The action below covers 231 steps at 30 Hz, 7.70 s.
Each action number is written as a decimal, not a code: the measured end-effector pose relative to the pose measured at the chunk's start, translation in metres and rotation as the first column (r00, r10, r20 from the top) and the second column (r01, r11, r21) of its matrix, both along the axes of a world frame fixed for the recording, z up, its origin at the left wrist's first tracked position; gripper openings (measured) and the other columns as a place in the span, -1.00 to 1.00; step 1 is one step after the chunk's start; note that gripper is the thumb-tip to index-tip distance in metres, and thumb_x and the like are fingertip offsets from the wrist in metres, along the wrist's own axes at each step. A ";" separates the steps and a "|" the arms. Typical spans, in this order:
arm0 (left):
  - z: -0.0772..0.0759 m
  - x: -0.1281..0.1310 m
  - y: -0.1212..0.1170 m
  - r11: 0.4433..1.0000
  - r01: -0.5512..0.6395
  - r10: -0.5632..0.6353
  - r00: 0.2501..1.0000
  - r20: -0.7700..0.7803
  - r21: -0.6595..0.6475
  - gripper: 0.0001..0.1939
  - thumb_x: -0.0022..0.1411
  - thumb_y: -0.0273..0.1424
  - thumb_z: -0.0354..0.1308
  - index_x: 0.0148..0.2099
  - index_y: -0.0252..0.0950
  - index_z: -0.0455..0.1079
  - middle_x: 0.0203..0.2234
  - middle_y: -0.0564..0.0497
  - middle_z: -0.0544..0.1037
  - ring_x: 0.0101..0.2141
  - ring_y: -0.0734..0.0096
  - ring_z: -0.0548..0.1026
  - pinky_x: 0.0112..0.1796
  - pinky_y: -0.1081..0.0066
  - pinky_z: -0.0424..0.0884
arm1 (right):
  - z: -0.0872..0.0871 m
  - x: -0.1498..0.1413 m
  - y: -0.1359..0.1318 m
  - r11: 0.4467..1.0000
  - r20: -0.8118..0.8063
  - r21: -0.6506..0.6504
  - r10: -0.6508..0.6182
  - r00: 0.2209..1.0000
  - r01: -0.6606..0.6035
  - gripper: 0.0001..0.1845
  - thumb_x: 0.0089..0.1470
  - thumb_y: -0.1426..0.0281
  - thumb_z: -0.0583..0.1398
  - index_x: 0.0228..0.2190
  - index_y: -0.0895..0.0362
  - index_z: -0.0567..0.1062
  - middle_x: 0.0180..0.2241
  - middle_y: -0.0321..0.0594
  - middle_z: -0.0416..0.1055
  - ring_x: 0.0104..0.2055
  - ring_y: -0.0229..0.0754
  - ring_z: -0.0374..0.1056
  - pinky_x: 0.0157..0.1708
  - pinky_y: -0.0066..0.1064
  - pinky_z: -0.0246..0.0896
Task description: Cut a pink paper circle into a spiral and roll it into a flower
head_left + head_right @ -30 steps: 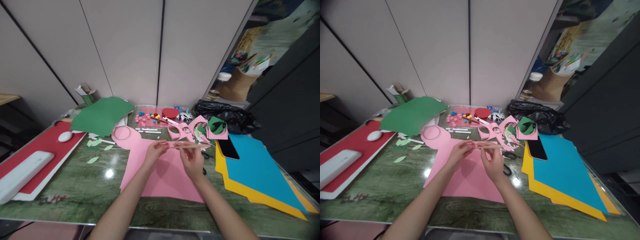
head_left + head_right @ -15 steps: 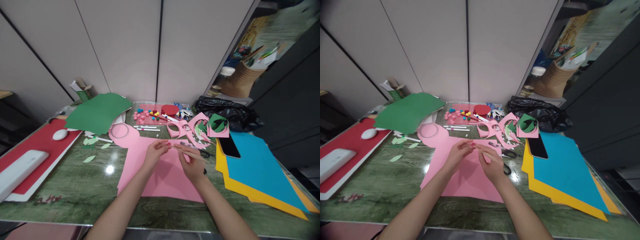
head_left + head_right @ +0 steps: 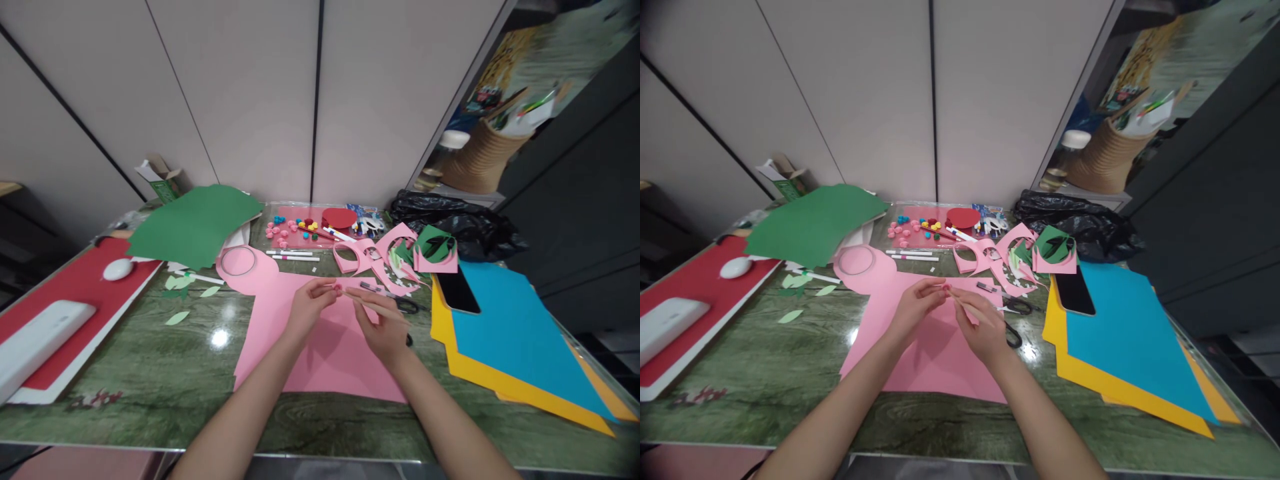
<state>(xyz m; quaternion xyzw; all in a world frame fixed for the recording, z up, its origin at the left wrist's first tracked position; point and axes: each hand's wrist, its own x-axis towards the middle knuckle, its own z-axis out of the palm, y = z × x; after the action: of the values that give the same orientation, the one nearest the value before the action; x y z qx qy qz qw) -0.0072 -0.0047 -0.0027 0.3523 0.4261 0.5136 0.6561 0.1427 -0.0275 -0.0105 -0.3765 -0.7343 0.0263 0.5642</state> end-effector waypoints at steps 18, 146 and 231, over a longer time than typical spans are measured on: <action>0.002 0.002 0.000 1.000 -0.005 0.005 0.999 -0.033 -0.008 -0.65 -0.13 -0.40 0.29 -0.20 -0.36 0.44 -0.33 -0.13 0.57 -0.27 0.31 0.51 -0.13 0.29 0.35 | 0.003 -0.004 0.001 0.993 0.056 0.117 -0.033 0.998 0.026 -0.62 -0.06 0.62 0.20 -0.18 0.06 0.37 -0.29 -0.21 0.52 -0.23 -0.20 0.46 -0.22 -0.34 0.44; -0.007 0.011 -0.003 0.984 -0.003 0.036 0.982 0.186 -0.176 -0.75 -0.11 -0.49 0.29 -0.28 -0.36 0.44 -0.36 -0.07 0.55 -0.32 0.43 0.50 -0.21 0.40 0.32 | 0.004 0.015 0.000 0.973 0.101 0.074 -0.224 0.969 0.218 -0.82 0.07 0.46 0.10 -0.25 0.11 0.44 -0.64 -0.33 0.35 -0.61 -0.30 0.22 -0.42 -0.37 0.19; 0.000 0.016 -0.012 0.996 0.042 -0.015 0.947 0.321 -0.079 -0.76 -0.10 -0.41 0.31 -0.30 -0.33 0.43 -0.40 -0.03 0.57 -0.34 0.40 0.51 -0.18 0.35 0.31 | -0.008 -0.007 0.019 0.611 -0.552 -0.641 0.054 0.832 -0.464 -0.63 0.08 0.12 0.05 -0.26 0.11 0.45 -0.27 -0.19 0.45 -0.23 -0.16 0.37 -0.23 -0.35 0.29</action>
<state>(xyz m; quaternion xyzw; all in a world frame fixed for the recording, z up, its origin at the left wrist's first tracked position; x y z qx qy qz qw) 0.0092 -0.0170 -0.0023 0.2422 0.3305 0.5356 0.7384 0.1356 -0.0086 -0.0185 -0.4420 -0.5395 0.5051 0.5084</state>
